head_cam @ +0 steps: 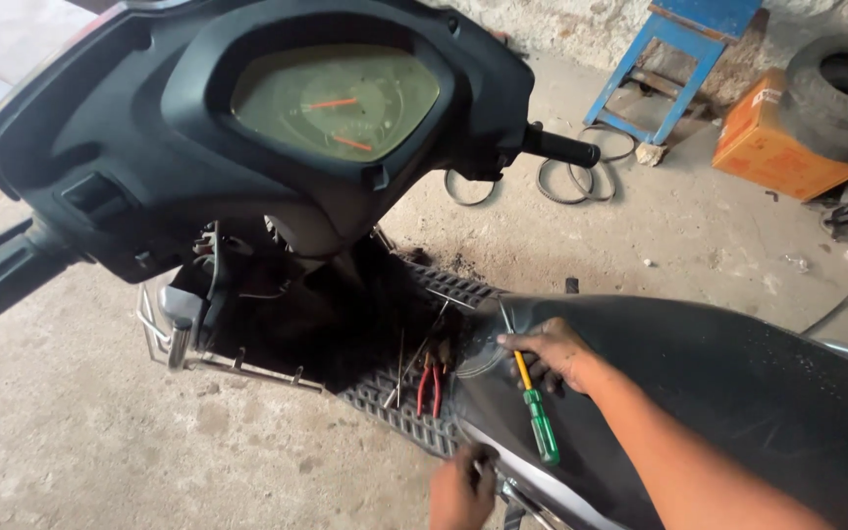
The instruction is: Dismantle the front headlight and dashboard assembly of a scooter to access internal wiring.
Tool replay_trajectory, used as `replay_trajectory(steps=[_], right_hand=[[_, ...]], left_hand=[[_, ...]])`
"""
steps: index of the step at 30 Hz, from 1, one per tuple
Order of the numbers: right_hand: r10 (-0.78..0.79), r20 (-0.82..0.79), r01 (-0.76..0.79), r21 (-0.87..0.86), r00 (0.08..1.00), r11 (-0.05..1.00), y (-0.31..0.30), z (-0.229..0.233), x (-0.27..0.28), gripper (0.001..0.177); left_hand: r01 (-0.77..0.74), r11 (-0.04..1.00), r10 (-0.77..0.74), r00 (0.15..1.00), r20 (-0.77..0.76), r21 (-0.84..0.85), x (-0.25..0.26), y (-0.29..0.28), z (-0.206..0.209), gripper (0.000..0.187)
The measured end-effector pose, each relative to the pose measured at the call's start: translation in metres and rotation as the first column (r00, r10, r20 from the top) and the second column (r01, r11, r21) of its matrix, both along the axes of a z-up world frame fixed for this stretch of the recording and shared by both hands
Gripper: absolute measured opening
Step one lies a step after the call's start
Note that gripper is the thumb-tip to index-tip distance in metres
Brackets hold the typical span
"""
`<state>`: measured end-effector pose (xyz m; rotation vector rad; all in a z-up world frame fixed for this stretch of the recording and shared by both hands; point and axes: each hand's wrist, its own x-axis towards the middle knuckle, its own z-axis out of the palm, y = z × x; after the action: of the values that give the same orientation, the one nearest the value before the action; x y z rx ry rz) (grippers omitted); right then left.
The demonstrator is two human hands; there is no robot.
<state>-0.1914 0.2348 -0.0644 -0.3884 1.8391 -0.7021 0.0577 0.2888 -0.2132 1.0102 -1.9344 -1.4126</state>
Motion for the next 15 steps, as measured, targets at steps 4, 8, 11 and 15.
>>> replay_trajectory(steps=[4,8,11,15], right_hand=[[-0.002,0.02,0.002,-0.011,1.0,1.0,0.003,-0.007,-0.001,0.041],[-0.015,-0.031,0.014,-0.046,0.999,0.999,0.003,-0.031,-0.008,0.042],[-0.006,-0.045,0.004,-0.047,0.999,0.999,0.008,-0.034,-0.006,0.04],[0.027,0.011,-0.026,-0.115,1.0,0.993,0.027,-0.048,-0.005,0.036]], left_hand=[[-0.032,0.989,0.021,0.996,0.081,0.141,-0.021,-0.023,0.069,0.017],[-0.208,0.977,0.209,0.978,-0.009,0.055,-0.048,-0.083,0.13,0.017],[-0.211,0.977,0.211,0.976,-0.052,0.012,-0.062,-0.11,0.153,0.02],[-0.069,0.991,0.048,0.982,0.18,0.11,-0.076,-0.131,0.173,0.036]])
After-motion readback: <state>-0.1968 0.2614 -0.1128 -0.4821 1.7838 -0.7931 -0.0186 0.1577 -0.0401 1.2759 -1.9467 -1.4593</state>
